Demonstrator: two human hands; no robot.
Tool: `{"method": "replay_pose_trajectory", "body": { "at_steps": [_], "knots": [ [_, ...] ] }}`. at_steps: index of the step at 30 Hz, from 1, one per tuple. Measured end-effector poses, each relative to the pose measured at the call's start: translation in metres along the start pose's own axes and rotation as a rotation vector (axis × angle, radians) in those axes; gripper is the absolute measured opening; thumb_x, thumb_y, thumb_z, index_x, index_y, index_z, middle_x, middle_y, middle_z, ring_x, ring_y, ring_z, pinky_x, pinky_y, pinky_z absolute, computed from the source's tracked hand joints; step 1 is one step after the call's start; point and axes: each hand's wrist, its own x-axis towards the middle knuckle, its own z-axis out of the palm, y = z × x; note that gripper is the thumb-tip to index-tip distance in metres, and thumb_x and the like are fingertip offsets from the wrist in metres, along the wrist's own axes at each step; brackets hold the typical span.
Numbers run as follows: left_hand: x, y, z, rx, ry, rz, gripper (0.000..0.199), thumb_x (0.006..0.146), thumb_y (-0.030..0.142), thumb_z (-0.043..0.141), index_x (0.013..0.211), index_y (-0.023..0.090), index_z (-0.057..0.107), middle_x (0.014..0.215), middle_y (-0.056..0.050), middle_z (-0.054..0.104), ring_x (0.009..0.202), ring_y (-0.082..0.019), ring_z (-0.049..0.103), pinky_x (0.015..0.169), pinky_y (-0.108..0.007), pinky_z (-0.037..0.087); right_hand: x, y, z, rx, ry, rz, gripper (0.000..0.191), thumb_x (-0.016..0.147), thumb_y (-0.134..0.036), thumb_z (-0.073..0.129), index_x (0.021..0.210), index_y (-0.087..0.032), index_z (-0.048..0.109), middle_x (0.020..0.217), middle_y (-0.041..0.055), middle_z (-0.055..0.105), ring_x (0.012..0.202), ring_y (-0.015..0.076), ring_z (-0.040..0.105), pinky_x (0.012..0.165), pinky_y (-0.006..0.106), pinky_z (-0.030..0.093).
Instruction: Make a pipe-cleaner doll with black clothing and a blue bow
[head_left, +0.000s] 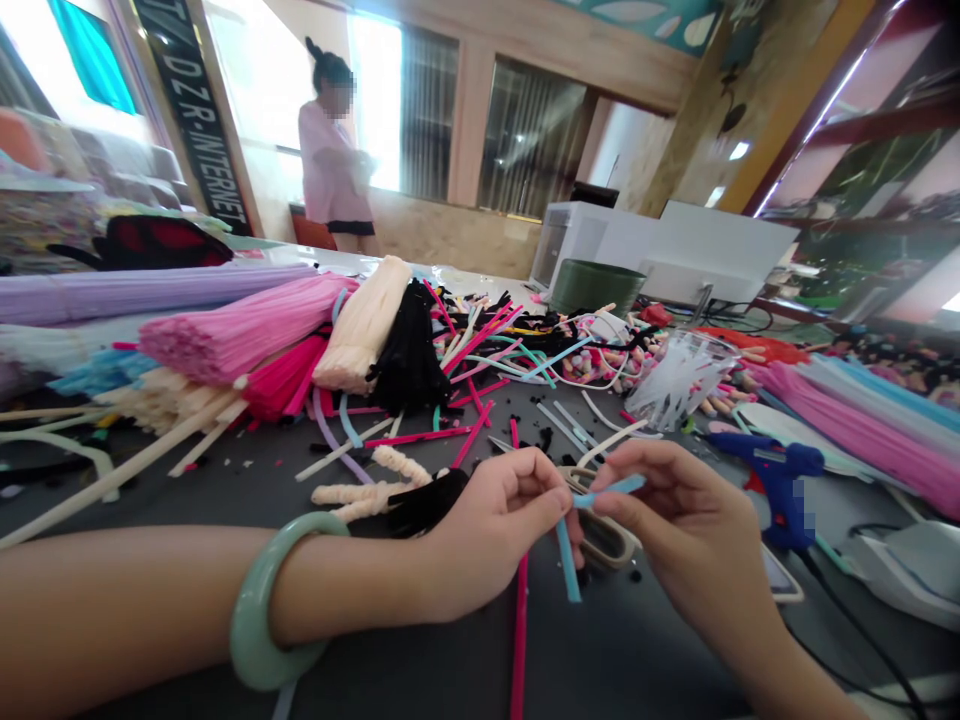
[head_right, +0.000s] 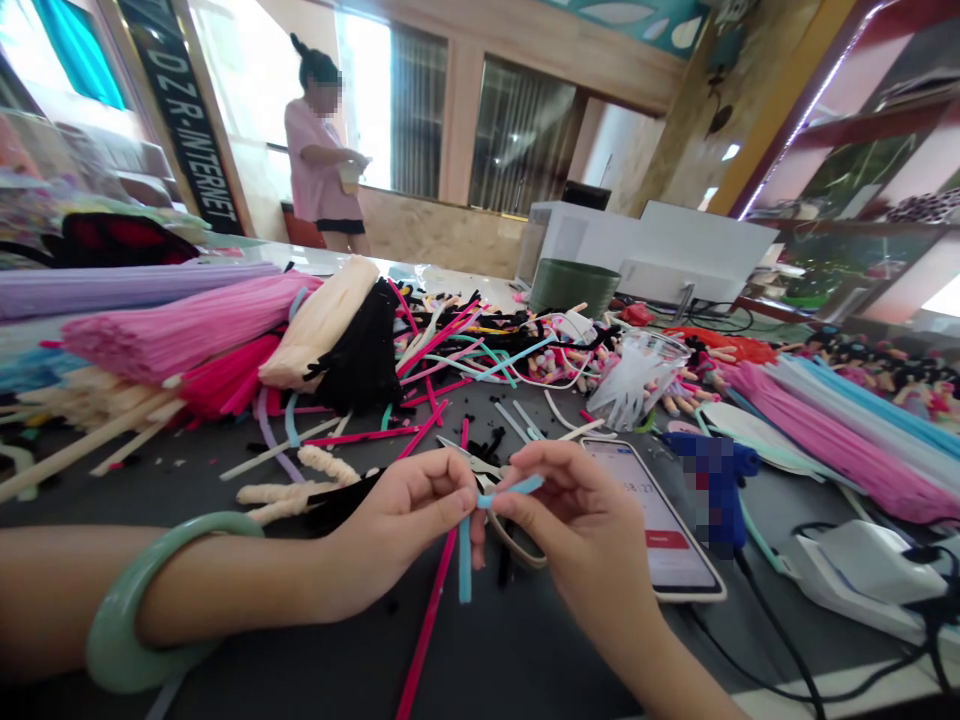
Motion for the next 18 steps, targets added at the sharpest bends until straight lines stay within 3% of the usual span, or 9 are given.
{"method": "replay_pose_trajectory", "body": {
  "at_steps": [7, 13, 18],
  "knots": [
    [-0.0001, -0.0013, -0.0005, 0.01, -0.008, -0.038, 0.033, 0.077, 0.039, 0.068, 0.072, 0.014, 0.048, 0.065, -0.001, 0.062, 0.053, -0.01, 0.06, 0.057, -0.024, 0.047, 0.0022, 0.0068, 0.0, 0.208, -0.192, 0.275, 0.009, 0.076, -0.028, 0.074, 0.079, -0.021, 0.068, 0.058, -0.0009, 0.068, 0.055, 0.0101, 0.064, 0.052, 0.016, 0.048],
    [-0.0012, 0.0003, -0.0002, 0.098, -0.013, -0.038, 0.03, 0.08, 0.037, 0.065, 0.072, 0.014, 0.047, 0.055, 0.003, 0.055, 0.048, -0.008, 0.054, 0.053, -0.021, 0.043, 0.0017, 0.0094, 0.0003, 0.182, -0.235, 0.283, 0.021, 0.08, -0.036, 0.069, 0.068, -0.019, 0.068, 0.059, -0.0019, 0.062, 0.054, 0.0075, 0.056, 0.052, 0.018, 0.042],
    [-0.0006, 0.0007, 0.0, 0.151, -0.023, -0.033, 0.028, 0.082, 0.036, 0.063, 0.073, 0.014, 0.047, 0.059, 0.002, 0.056, 0.046, -0.006, 0.05, 0.051, -0.02, 0.039, 0.0011, 0.0086, 0.0009, 0.032, -0.272, 0.246, 0.028, 0.088, -0.04, 0.058, 0.072, -0.018, 0.062, 0.06, -0.0024, 0.058, 0.055, 0.0077, 0.05, 0.051, 0.019, 0.037]
  ]
}}
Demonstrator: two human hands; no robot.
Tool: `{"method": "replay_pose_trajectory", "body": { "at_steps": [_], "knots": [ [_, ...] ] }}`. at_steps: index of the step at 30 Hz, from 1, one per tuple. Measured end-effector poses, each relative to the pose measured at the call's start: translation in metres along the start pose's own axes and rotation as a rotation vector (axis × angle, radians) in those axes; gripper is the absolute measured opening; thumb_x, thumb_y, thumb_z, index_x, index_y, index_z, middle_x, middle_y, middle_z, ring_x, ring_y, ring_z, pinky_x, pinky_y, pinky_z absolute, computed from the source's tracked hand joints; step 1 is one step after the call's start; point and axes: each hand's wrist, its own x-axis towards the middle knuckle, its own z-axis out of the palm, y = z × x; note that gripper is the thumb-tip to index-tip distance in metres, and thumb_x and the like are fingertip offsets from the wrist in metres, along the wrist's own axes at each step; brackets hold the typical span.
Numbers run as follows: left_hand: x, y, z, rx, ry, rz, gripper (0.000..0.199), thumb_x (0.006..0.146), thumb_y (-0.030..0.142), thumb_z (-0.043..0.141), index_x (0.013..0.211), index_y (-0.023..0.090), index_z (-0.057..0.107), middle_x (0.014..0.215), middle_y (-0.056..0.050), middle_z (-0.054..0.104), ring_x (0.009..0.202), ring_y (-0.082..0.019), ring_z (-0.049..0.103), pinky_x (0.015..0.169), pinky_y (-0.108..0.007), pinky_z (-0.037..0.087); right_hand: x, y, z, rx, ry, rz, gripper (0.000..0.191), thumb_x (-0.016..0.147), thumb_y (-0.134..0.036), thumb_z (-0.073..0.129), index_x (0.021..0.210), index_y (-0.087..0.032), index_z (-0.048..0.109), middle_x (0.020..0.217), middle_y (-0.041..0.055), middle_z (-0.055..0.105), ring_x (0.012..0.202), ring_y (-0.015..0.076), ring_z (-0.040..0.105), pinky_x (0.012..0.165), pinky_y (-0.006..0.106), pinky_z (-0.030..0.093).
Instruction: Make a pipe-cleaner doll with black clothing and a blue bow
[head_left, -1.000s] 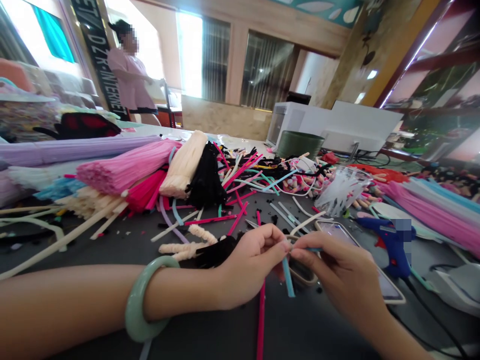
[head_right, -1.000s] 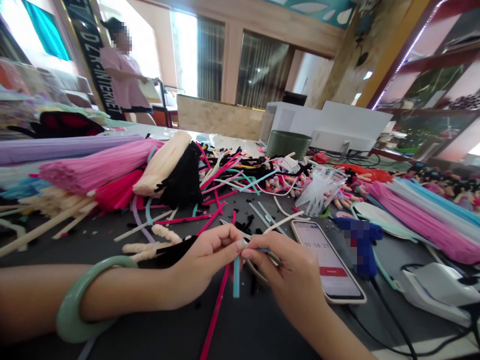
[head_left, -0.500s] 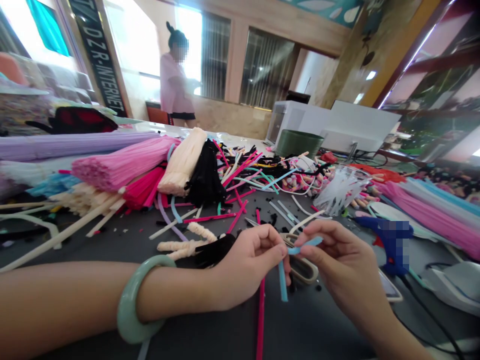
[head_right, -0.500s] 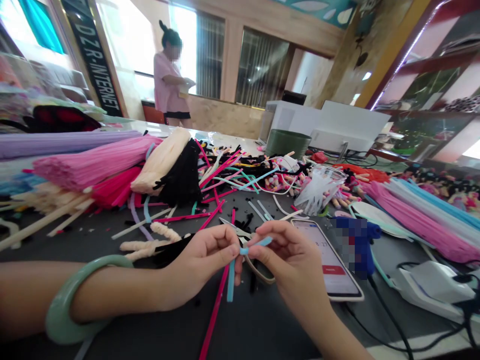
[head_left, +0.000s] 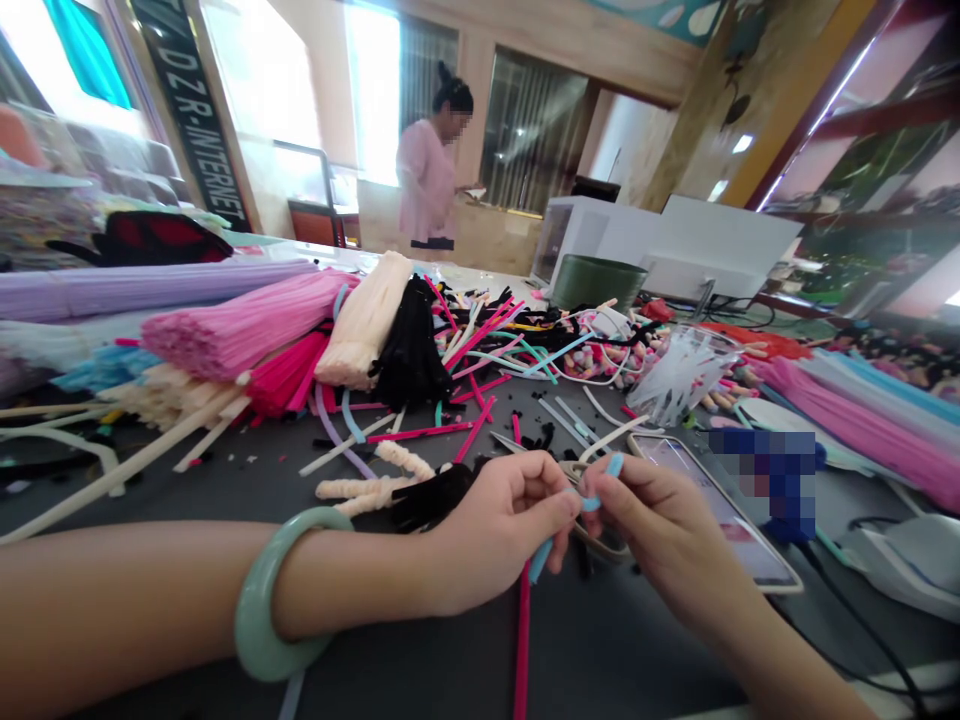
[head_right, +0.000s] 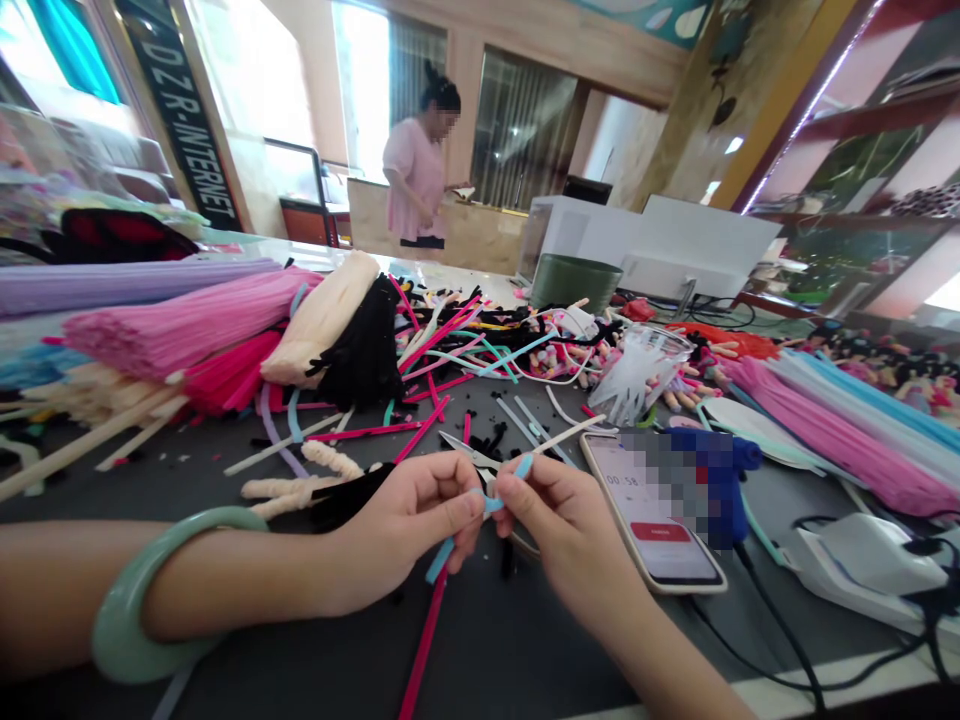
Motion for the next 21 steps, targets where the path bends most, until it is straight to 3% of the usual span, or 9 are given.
{"method": "replay_pose_trajectory", "body": {
  "at_steps": [9, 13, 17, 21],
  "knots": [
    [0.0028, -0.0083, -0.0051, -0.117, -0.012, 0.0, 0.02, 0.088, 0.031, 0.055, 0.079, 0.014, 0.052, 0.065, 0.001, 0.055, 0.054, -0.007, 0.052, 0.056, -0.021, 0.038, -0.0029, -0.0026, 0.0069, -0.156, 0.046, -0.029, 0.031, 0.092, -0.042, 0.048, 0.073, -0.019, 0.056, 0.062, -0.0022, 0.054, 0.056, 0.0087, 0.048, 0.05, 0.02, 0.036],
    [0.0023, -0.0063, -0.006, -0.048, 0.023, 0.0, 0.022, 0.088, 0.033, 0.056, 0.077, 0.015, 0.05, 0.06, 0.003, 0.054, 0.055, -0.007, 0.049, 0.058, -0.021, 0.036, -0.0033, -0.0041, 0.0068, -0.099, 0.042, -0.032, 0.023, 0.086, -0.039, 0.058, 0.074, -0.019, 0.059, 0.058, -0.0033, 0.055, 0.052, 0.0082, 0.048, 0.048, 0.02, 0.034],
    [0.0025, -0.0034, -0.006, -0.005, 0.048, 0.01, 0.024, 0.086, 0.032, 0.059, 0.075, 0.015, 0.048, 0.055, 0.004, 0.05, 0.051, -0.005, 0.046, 0.055, -0.02, 0.034, -0.0042, -0.0043, 0.007, 0.0, -0.015, 0.038, 0.016, 0.08, -0.035, 0.068, 0.08, -0.02, 0.06, 0.066, -0.0007, 0.064, 0.056, 0.0099, 0.054, 0.049, 0.021, 0.034],
    [0.0042, -0.0046, -0.0045, -0.117, 0.047, 0.007, 0.019, 0.086, 0.03, 0.059, 0.08, 0.013, 0.051, 0.064, 0.002, 0.053, 0.055, -0.006, 0.049, 0.059, -0.022, 0.039, -0.0038, -0.0033, 0.0073, 0.101, 0.018, 0.051, 0.017, 0.08, -0.035, 0.069, 0.081, -0.021, 0.059, 0.065, -0.0004, 0.064, 0.06, 0.0131, 0.061, 0.051, 0.022, 0.037]
  ]
}}
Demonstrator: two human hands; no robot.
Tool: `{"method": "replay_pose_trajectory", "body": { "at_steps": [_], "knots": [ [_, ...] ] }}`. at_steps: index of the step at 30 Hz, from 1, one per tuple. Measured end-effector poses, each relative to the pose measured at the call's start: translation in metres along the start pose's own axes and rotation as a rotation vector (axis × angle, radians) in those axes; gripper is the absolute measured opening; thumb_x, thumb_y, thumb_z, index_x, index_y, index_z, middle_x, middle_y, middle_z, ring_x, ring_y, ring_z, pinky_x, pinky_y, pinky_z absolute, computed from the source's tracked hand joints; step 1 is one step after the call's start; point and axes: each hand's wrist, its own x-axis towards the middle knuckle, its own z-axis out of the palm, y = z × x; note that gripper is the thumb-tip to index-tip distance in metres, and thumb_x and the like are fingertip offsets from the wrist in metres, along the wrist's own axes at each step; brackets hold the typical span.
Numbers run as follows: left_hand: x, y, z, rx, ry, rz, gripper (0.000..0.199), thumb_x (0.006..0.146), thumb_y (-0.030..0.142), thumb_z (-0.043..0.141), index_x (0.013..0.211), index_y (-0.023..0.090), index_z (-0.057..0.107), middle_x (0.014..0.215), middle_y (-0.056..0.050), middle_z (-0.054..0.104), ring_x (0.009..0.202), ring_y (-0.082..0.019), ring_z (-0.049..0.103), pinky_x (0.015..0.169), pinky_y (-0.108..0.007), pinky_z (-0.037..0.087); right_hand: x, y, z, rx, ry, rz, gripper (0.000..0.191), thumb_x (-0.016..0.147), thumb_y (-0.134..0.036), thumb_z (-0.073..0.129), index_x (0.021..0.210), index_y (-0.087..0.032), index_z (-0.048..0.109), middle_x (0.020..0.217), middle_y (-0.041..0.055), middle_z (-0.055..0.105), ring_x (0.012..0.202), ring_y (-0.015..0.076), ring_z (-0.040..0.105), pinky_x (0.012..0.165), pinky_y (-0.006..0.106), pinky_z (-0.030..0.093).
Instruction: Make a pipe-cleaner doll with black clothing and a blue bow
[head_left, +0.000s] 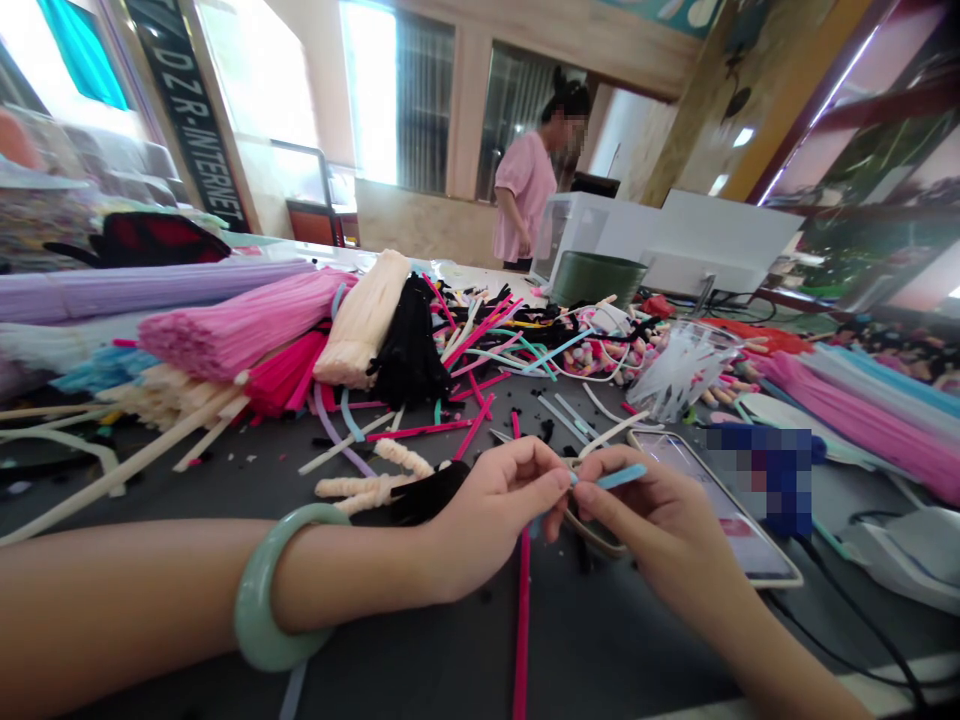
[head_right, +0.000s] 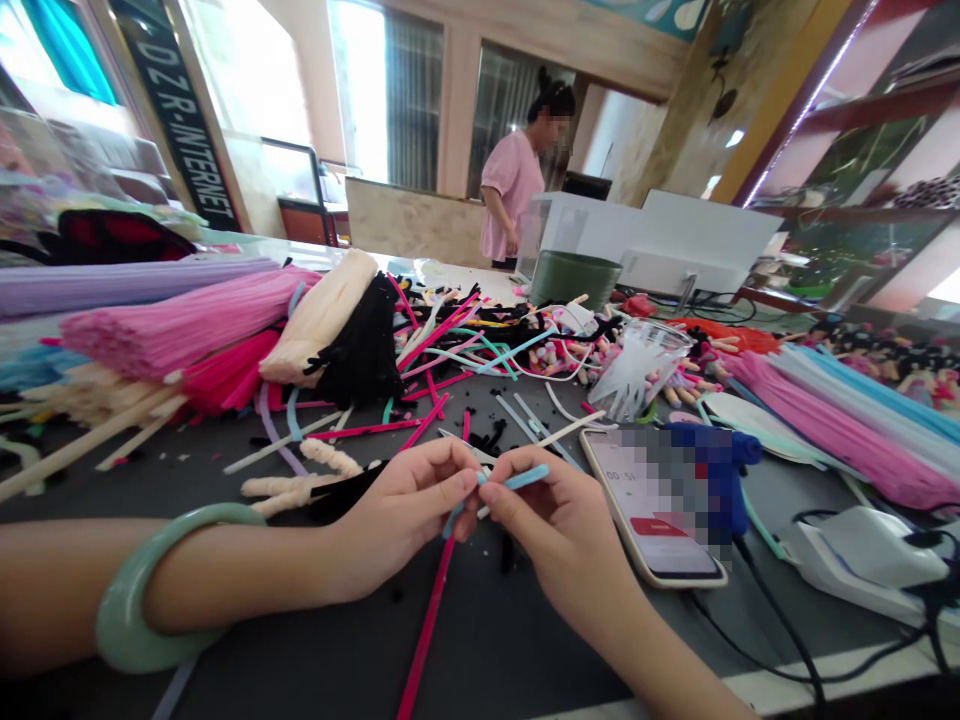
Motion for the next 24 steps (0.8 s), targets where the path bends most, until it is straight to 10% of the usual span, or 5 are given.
{"method": "replay_pose_trajectory", "body": {
  "at_steps": [24],
  "knots": [
    [-0.0069, 0.0016, 0.0024, 0.265, -0.001, 0.131, 0.015, 0.085, 0.024, 0.061, 0.096, 0.015, 0.055, 0.084, -0.001, 0.059, 0.074, -0.009, 0.055, 0.064, -0.021, 0.043, -0.0028, 0.0064, -0.001, 0.229, 0.142, 0.046, 0.016, 0.076, -0.03, 0.075, 0.076, -0.019, 0.064, 0.066, -0.0025, 0.058, 0.061, 0.0073, 0.049, 0.057, 0.019, 0.037]
  ]
}}
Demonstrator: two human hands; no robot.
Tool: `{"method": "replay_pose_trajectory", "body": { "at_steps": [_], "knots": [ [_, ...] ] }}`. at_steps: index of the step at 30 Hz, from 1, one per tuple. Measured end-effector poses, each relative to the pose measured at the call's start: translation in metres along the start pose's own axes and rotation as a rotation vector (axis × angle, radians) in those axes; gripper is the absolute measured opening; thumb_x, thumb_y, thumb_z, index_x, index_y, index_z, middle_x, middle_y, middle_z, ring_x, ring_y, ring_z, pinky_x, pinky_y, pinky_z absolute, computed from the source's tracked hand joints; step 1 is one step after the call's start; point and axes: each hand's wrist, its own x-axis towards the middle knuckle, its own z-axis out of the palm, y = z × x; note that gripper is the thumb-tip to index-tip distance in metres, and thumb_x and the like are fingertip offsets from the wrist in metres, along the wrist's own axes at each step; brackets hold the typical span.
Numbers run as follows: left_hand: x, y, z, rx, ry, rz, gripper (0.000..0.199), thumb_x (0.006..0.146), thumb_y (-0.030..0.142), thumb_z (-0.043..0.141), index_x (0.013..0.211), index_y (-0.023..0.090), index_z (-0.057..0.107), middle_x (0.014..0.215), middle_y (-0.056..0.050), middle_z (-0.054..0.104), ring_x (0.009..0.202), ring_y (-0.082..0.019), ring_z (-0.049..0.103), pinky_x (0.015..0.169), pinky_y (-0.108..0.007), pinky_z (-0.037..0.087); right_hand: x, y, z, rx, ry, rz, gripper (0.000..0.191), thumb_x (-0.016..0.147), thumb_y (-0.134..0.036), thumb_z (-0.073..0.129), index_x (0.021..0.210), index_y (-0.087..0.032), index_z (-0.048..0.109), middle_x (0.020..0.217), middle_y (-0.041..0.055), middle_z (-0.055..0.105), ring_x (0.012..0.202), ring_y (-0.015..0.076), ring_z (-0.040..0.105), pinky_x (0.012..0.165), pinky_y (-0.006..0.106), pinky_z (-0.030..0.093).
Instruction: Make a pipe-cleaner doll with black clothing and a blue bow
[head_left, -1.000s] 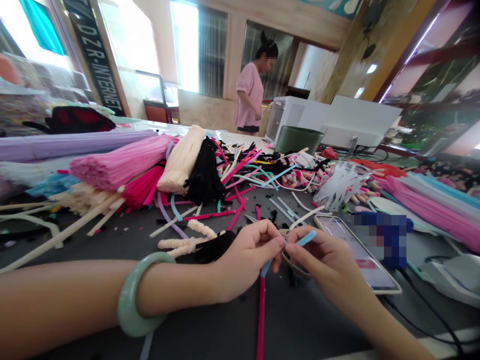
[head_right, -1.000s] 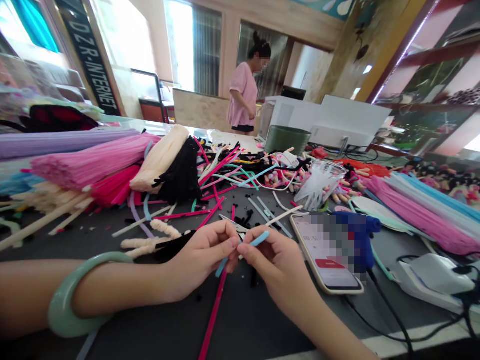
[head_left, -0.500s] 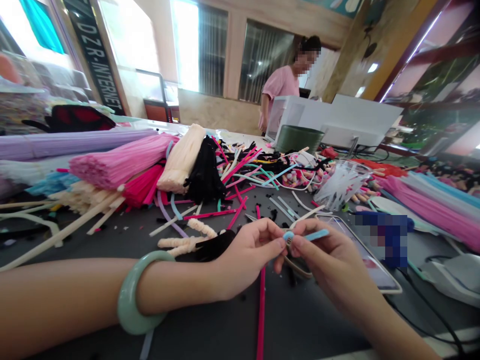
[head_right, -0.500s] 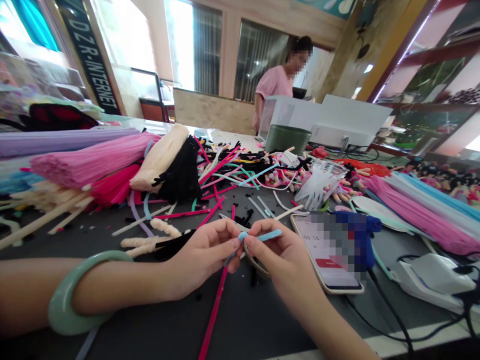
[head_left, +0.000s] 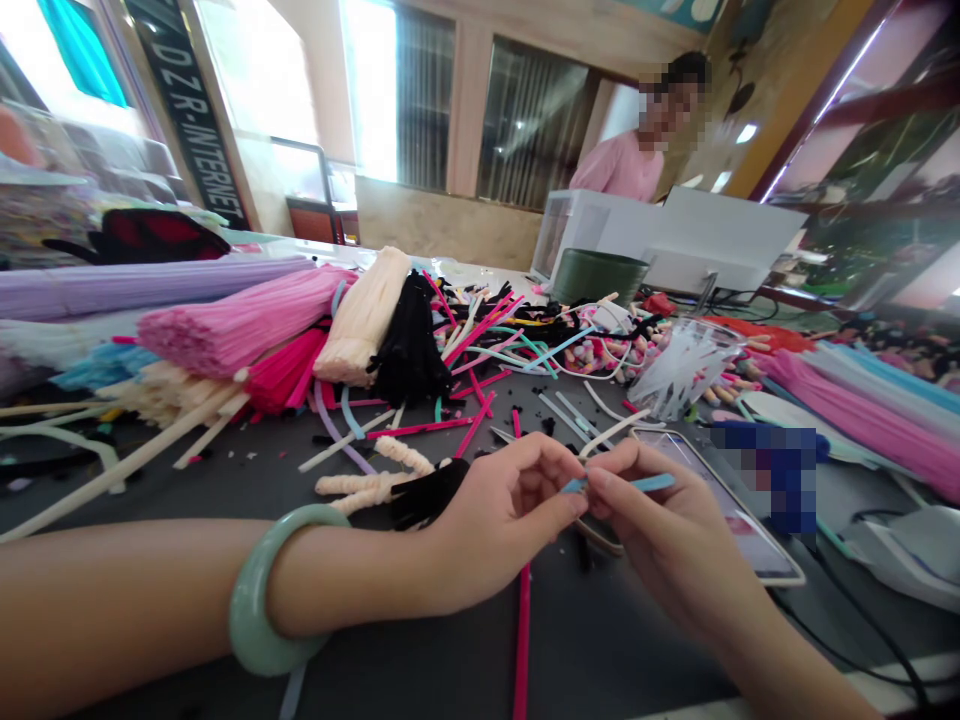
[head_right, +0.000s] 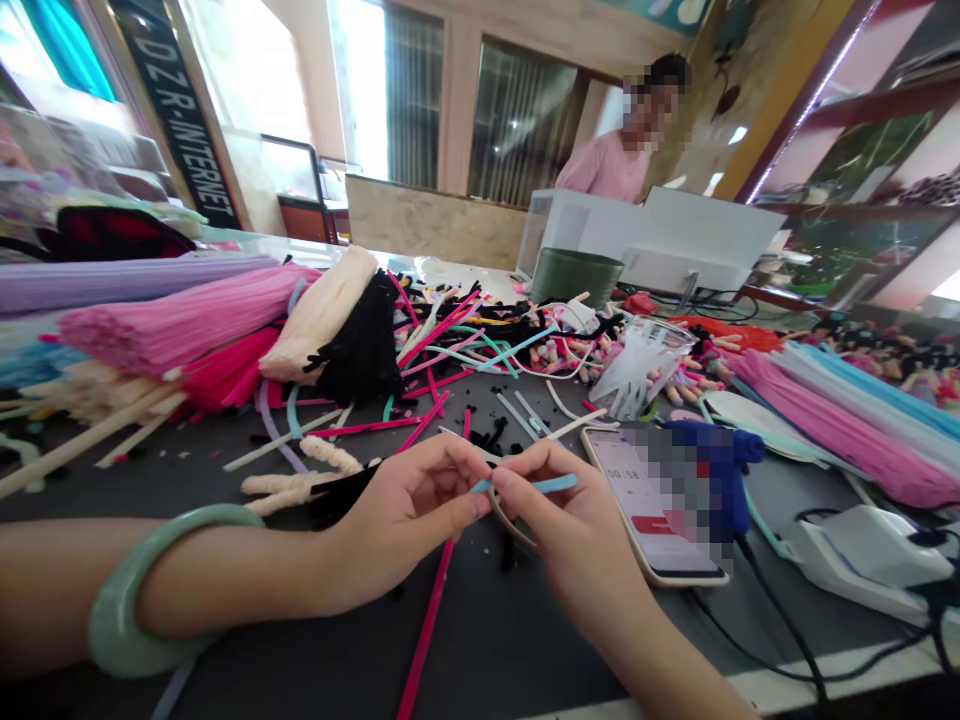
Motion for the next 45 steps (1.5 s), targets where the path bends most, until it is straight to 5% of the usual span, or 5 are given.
{"method": "replay_pose_trajectory", "body": {
  "at_steps": [7, 18, 45],
  "knots": [
    [-0.0013, -0.0033, 0.0, 0.061, -0.011, 0.044, 0.014, 0.085, 0.021, 0.059, 0.098, 0.014, 0.057, 0.09, -0.006, 0.065, 0.087, -0.015, 0.063, 0.081, -0.028, 0.048, 0.0008, -0.0043, 0.0042, 0.151, -0.053, 0.129, 0.018, 0.073, -0.03, 0.077, 0.074, -0.017, 0.064, 0.061, -0.0014, 0.056, 0.059, 0.0076, 0.049, 0.058, 0.019, 0.04],
    [0.0021, 0.0009, -0.007, 0.263, -0.037, 0.066, 0.016, 0.086, 0.022, 0.056, 0.098, 0.014, 0.062, 0.097, -0.008, 0.066, 0.09, -0.017, 0.062, 0.082, -0.03, 0.048, 0.0027, -0.0059, 0.0045, 0.134, -0.029, 0.114, 0.02, 0.073, -0.032, 0.076, 0.073, -0.016, 0.065, 0.06, -0.001, 0.053, 0.058, 0.0088, 0.044, 0.054, 0.02, 0.035],
    [0.0008, 0.0005, -0.0031, 0.249, -0.056, 0.091, 0.015, 0.085, 0.018, 0.057, 0.099, 0.013, 0.063, 0.097, -0.006, 0.065, 0.084, -0.012, 0.06, 0.075, -0.022, 0.047, 0.0064, -0.0034, 0.0041, 0.282, 0.055, 0.058, 0.021, 0.069, -0.032, 0.08, 0.082, -0.021, 0.067, 0.071, -0.0014, 0.06, 0.06, 0.0078, 0.052, 0.06, 0.019, 0.047]
  ]
}}
